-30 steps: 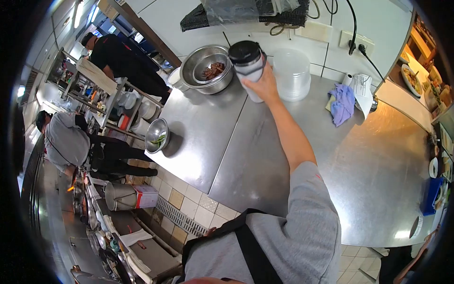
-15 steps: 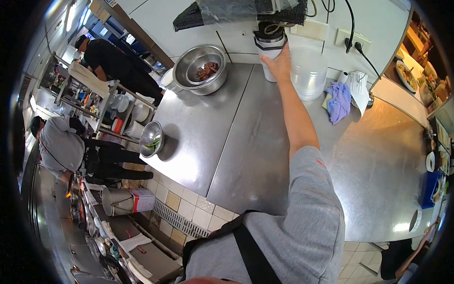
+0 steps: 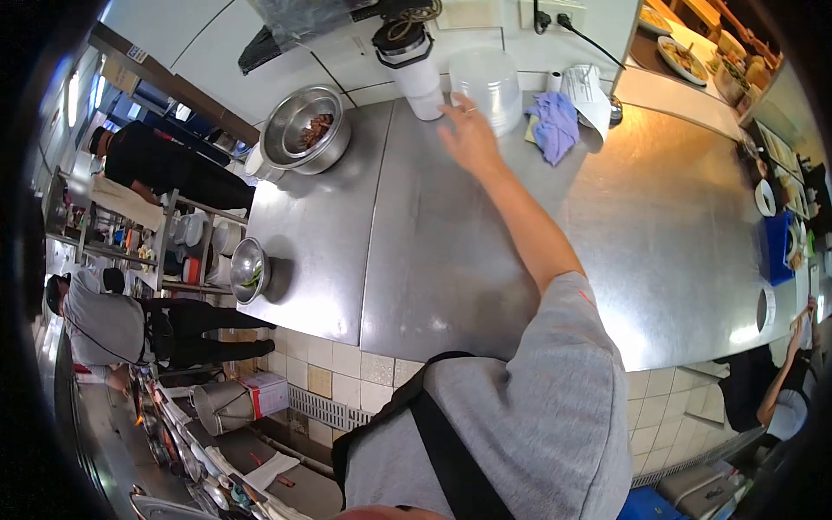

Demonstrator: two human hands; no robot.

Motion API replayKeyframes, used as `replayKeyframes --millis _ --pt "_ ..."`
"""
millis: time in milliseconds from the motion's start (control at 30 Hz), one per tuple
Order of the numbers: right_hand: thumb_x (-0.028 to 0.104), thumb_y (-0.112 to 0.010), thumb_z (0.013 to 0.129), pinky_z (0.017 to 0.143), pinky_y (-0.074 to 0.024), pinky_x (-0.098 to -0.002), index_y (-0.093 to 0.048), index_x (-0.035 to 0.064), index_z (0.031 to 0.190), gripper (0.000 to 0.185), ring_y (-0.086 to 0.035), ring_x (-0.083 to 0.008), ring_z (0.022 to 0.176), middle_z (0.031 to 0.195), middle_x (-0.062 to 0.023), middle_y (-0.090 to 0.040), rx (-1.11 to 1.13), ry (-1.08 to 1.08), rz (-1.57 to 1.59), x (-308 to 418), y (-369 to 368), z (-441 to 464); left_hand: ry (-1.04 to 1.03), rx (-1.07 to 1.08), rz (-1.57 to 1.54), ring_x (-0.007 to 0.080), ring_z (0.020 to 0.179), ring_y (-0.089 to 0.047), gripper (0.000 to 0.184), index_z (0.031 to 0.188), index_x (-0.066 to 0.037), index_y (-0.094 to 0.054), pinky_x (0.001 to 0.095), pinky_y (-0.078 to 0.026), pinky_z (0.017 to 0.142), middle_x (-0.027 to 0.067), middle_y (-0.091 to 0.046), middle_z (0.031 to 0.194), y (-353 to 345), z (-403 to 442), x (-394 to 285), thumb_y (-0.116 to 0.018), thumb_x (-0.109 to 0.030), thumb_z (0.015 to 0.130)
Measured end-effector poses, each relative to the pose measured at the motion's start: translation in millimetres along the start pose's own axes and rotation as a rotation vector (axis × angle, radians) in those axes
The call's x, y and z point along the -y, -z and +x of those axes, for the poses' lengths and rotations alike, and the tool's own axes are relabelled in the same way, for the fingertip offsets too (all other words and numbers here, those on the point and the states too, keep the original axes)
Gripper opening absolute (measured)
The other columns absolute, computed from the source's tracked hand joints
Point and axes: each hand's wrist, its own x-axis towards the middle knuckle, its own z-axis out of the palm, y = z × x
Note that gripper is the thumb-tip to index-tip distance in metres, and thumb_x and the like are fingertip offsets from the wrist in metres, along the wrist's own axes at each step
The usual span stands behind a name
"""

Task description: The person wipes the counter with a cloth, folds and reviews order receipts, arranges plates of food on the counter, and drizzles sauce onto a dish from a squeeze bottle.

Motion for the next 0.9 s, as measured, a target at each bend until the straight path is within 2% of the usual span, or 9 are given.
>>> replayKeyframes --millis 67,233,333,467,533,667,733,833,900 --pt "0.013 -0.07 0.069 0.081 -0.0474 -0.0387 -0.062 0.0077 0.104 0.036 -0.057 -0.0352 0.096 0.119 -0.0217 -0.051 -0.173 0.052 -0.244 -42.1 35.3 -3.3 -0.001 0.016 0.014 0.0185 0.079 -0.064 0.048 0.124 0.002 -0.047 0.028 -0.051 0.069 0.0134 -0.064 0.089 1.2 -2.9 -1.4 -0.061 -0.015 0.081" --pt "0.028 -0.063 0.073 0.074 -0.0487 -0.0463 -0.062 0.0152 0.105 0.034 -0.052 -0.0335 0.106 0.119 -0.012 -0.053 -0.041 -0.329 -0.723 -109.6 86.8 -17.7 -0.024 0.037 0.035 0.0184 0.078 -0.064 0.048 0.123 0.002 -0.047 0.028 -0.051 0.068 0.0131 -0.064 0.09 -0.3 1.4 -10.9 -0.061 -0.016 0.081" --pt "0.035 -0.06 0.075 0.078 -0.0462 -0.0505 -0.061 0.0188 0.106 0.035 -0.047 -0.032 0.112 0.12 -0.0093 -0.052 -0.006 -0.256 -0.724 -131.4 72.3 -42.2 -0.045 0.045 0.033 0.0184 0.078 -0.064 0.048 0.123 0.002 -0.047 0.028 -0.051 0.068 0.013 -0.064 0.09 -4.5 3.1 -18.3 -0.061 -0.016 0.081" --pt "0.028 -0.062 0.073 0.084 -0.0427 -0.0525 -0.061 0.0188 0.106 0.034 -0.043 -0.0321 0.115 0.119 -0.0097 -0.052 0.105 -0.223 -0.689 -85.3 77.5 -68.0 -0.085 0.054 0.007 0.0183 0.078 -0.064 0.048 0.123 0.002 -0.047 0.028 -0.051 0.067 0.0128 -0.064 0.09 -7.3 2.2 -31.1 -0.061 -0.016 0.081" --pt "0.025 -0.061 0.075 0.084 -0.0451 -0.0468 -0.059 0.0168 0.105 0.031 -0.048 -0.0329 0.11 0.116 -0.0113 -0.055 0.105 -0.123 -0.688 -80.0 83.1 -85.2 -0.113 0.06 -0.045 0.0183 0.077 -0.064 0.048 0.123 0.002 -0.047 0.028 -0.051 0.067 0.0127 -0.065 0.09 -7.4 0.9 -36.2 -0.061 -0.016 0.081" --pt "0.013 -0.056 0.078 0.086 -0.044 -0.0456 -0.061 0.0124 0.104 0.027 -0.053 -0.0371 0.102 0.111 -0.0181 -0.057 0.023 0.097 -0.659 -128.9 84.6 -82.5 -0.239 0.073 -0.255 0.0182 0.077 -0.064 0.048 0.123 0.003 -0.048 0.028 -0.051 0.067 0.0125 -0.065 0.09 -7.8 -14.6 -30.6 -0.061 -0.016 0.081" --pt "0.012 -0.055 0.079 0.088 -0.0429 -0.0444 -0.061 0.0131 0.107 0.028 -0.053 -0.0363 0.103 0.11 -0.018 -0.058 0.007 0.153 -0.638 -171.6 77.7 -68.4 -0.1 -0.121 -0.042 0.019 0.072 -0.065 0.045 0.119 0.0 -0.053 0.0284 -0.051 0.065 0.0131 -0.066 0.09 -17.0 -30.0 -38.6 -0.062 -0.019 0.079" --pt "0.019 -0.051 0.083 0.089 -0.0425 -0.0485 -0.054 0.0191 0.117 0.035 -0.047 -0.0339 0.114 0.125 -0.0143 -0.05 0.275 0.005 -0.757 -178.9 80.5 -39.2 -0.072 -0.234 0.066 0.0189 0.068 -0.065 0.04 0.115 -0.004 -0.059 0.0292 -0.052 0.06 0.0137 -0.067 0.087 -11.9 -38.5 -16.0 -0.063 -0.021 0.078" --pt "0.022 -0.051 0.083 0.09 -0.0386 -0.0553 -0.049 0.023 0.123 0.04 -0.042 -0.0314 0.12 0.132 -0.0113 -0.044 0.415 -0.095 -0.816 -178.5 76.5 -26.2 0.017 -0.264 -0.063 0.0176 0.065 -0.065 0.042 0.116 -0.005 -0.058 0.0299 -0.053 0.053 0.0127 -0.067 0.086 -18.8 -63.6 -16.6 -0.063 -0.022 0.078"
